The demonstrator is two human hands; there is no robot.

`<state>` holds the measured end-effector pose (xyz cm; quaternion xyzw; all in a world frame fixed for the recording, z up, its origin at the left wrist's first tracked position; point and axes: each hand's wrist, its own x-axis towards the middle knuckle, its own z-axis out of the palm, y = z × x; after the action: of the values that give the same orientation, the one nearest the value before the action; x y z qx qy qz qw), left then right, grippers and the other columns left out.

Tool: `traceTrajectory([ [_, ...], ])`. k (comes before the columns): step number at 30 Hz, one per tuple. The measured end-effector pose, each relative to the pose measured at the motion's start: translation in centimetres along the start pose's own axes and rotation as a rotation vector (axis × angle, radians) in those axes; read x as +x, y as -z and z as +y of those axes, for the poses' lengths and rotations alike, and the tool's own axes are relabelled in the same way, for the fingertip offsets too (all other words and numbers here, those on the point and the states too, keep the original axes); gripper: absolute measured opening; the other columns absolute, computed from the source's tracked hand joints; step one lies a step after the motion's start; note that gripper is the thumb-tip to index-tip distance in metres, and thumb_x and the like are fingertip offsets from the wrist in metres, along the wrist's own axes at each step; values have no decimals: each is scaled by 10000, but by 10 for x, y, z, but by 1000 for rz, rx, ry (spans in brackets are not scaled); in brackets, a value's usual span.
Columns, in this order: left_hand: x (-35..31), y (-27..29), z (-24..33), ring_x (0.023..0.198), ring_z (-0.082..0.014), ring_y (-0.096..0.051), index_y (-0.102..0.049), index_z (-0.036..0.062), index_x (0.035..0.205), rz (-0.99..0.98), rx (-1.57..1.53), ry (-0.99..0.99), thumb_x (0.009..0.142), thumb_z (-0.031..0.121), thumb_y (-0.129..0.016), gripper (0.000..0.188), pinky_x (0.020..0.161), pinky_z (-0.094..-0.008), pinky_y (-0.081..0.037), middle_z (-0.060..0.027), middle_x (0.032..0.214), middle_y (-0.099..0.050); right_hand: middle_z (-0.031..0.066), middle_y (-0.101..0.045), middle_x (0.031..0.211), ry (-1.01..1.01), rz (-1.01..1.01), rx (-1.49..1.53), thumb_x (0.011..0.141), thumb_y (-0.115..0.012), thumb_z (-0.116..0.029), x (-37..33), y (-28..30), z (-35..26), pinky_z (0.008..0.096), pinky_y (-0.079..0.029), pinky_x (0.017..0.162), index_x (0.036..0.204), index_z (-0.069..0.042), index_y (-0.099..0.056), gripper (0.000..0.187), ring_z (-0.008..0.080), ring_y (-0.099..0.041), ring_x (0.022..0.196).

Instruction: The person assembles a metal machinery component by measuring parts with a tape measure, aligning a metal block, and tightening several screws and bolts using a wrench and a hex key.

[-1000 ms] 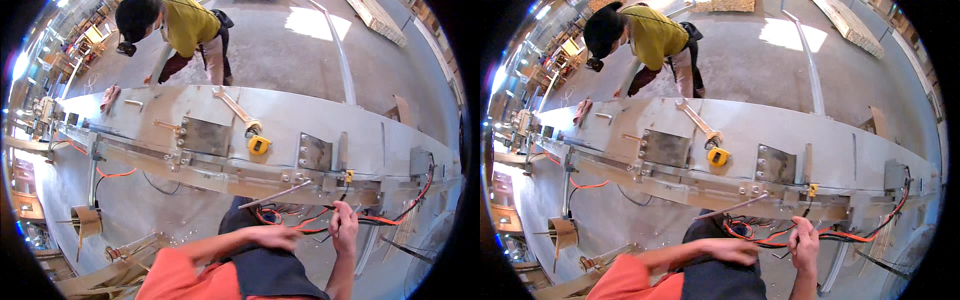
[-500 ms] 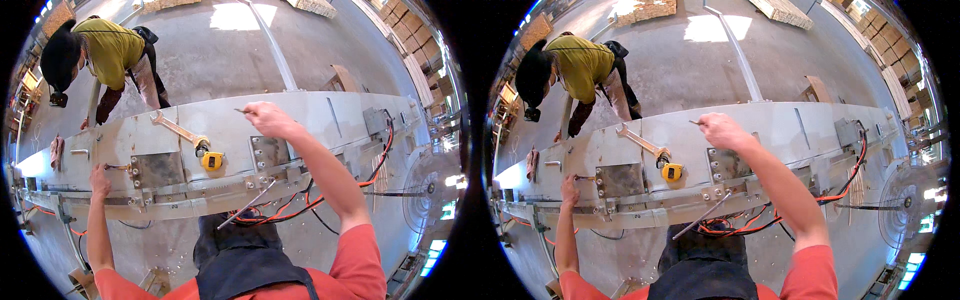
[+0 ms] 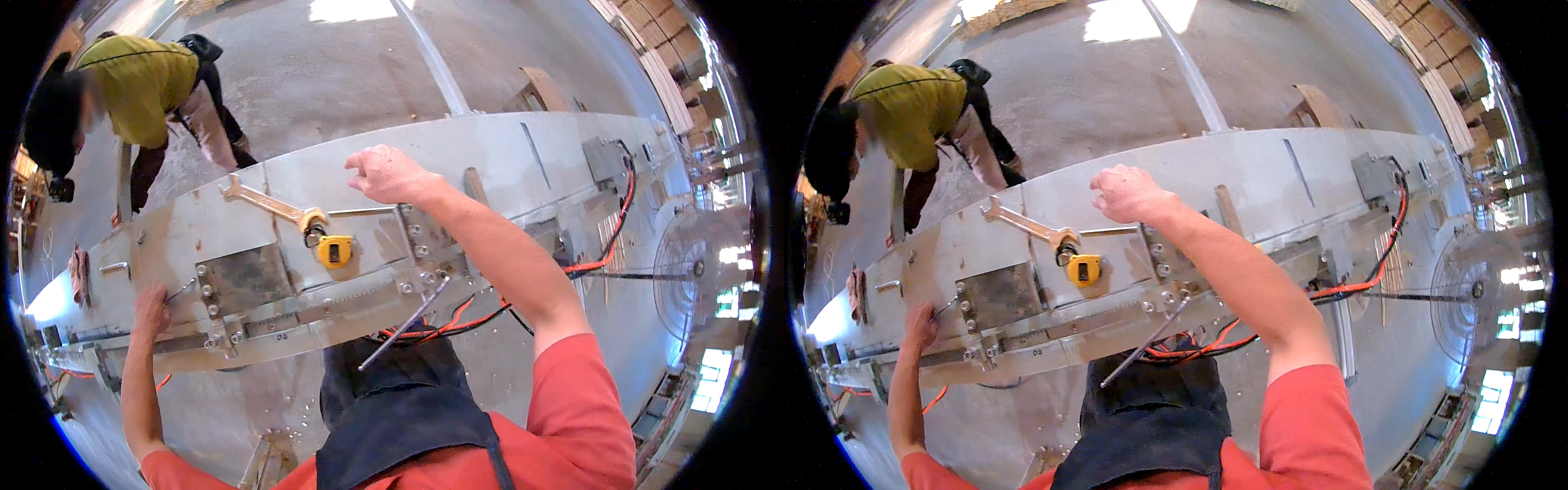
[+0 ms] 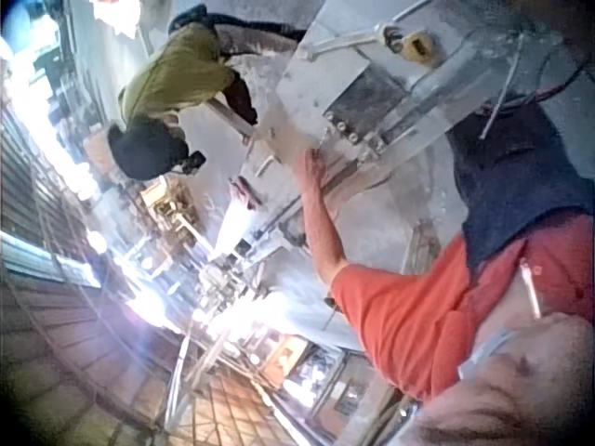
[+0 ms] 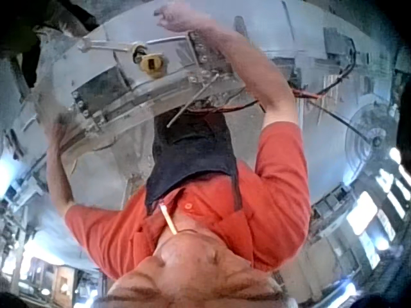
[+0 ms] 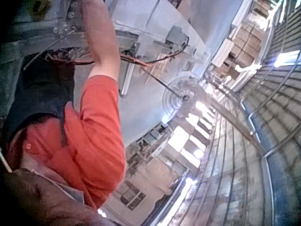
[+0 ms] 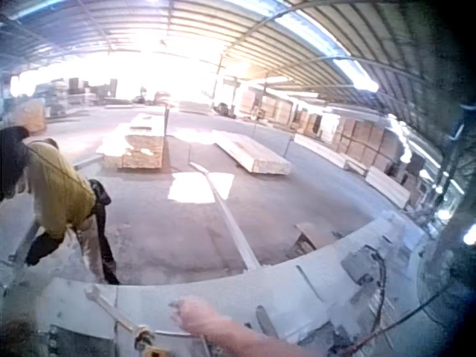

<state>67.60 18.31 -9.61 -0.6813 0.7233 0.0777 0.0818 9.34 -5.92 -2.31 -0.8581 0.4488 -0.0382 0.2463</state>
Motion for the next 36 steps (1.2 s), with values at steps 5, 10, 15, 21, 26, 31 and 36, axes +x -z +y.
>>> traceTrajectory([
  [5,-32,36,33,605,-176,-577,-611,0,923,139,-657,463,909,90,-594,93,575,-325,-455,-75,733,-617,205,-722,993,1,162,296,924,-652,-202,-72,73,6,404,-543,830,1201,5,-669,347,350,-685,940],
  [10,-85,150,228,539,-94,-513,-602,13,967,337,-1150,484,978,122,-542,125,472,-252,-409,-21,711,-563,188,-678,1147,307,385,349,871,-688,-110,-162,79,3,398,-550,850,1202,-3,-644,351,327,-668,1016],
  [15,-102,169,467,550,-112,-565,-705,-20,893,-223,-1482,390,889,76,-604,140,485,-254,-454,-49,724,-648,164,-620,1260,746,392,150,891,-570,-165,-254,55,-6,428,-506,959,1223,-30,-614,361,300,-601,1192],
  [21,-56,88,636,626,-119,-578,-660,-16,989,-677,-1904,192,1021,297,-565,328,606,-269,-455,-40,731,-634,29,-597,788,586,-14,57,805,-636,-165,-346,42,101,357,-515,629,1036,-76,-651,248,210,-630,731],
  [26,-5,28,675,910,-161,-644,-650,-5,1196,-109,-1771,562,1026,340,-555,397,791,-310,-520,-84,1062,-697,120,-661,720,246,-298,-34,920,-617,-217,-373,68,159,443,-519,583,921,-65,-613,151,323,-687,705],
  [31,21,0,681,893,-162,-663,-652,-4,1215,-176,-2100,540,1026,324,-572,386,759,-297,-524,-103,1113,-713,166,-656,693,160,-242,-36,964,-619,-272,-365,75,171,468,-497,585,963,-41,-649,233,368,-662,685],
  [36,22,-8,685,790,-140,-669,-695,-10,1102,-72,-2110,560,991,311,-641,343,725,-288,-539,-82,964,-735,167,-642,673,205,-238,-128,977,-602,-273,-342,77,160,471,-493,580,889,-47,-618,243,367,-657,664],
])
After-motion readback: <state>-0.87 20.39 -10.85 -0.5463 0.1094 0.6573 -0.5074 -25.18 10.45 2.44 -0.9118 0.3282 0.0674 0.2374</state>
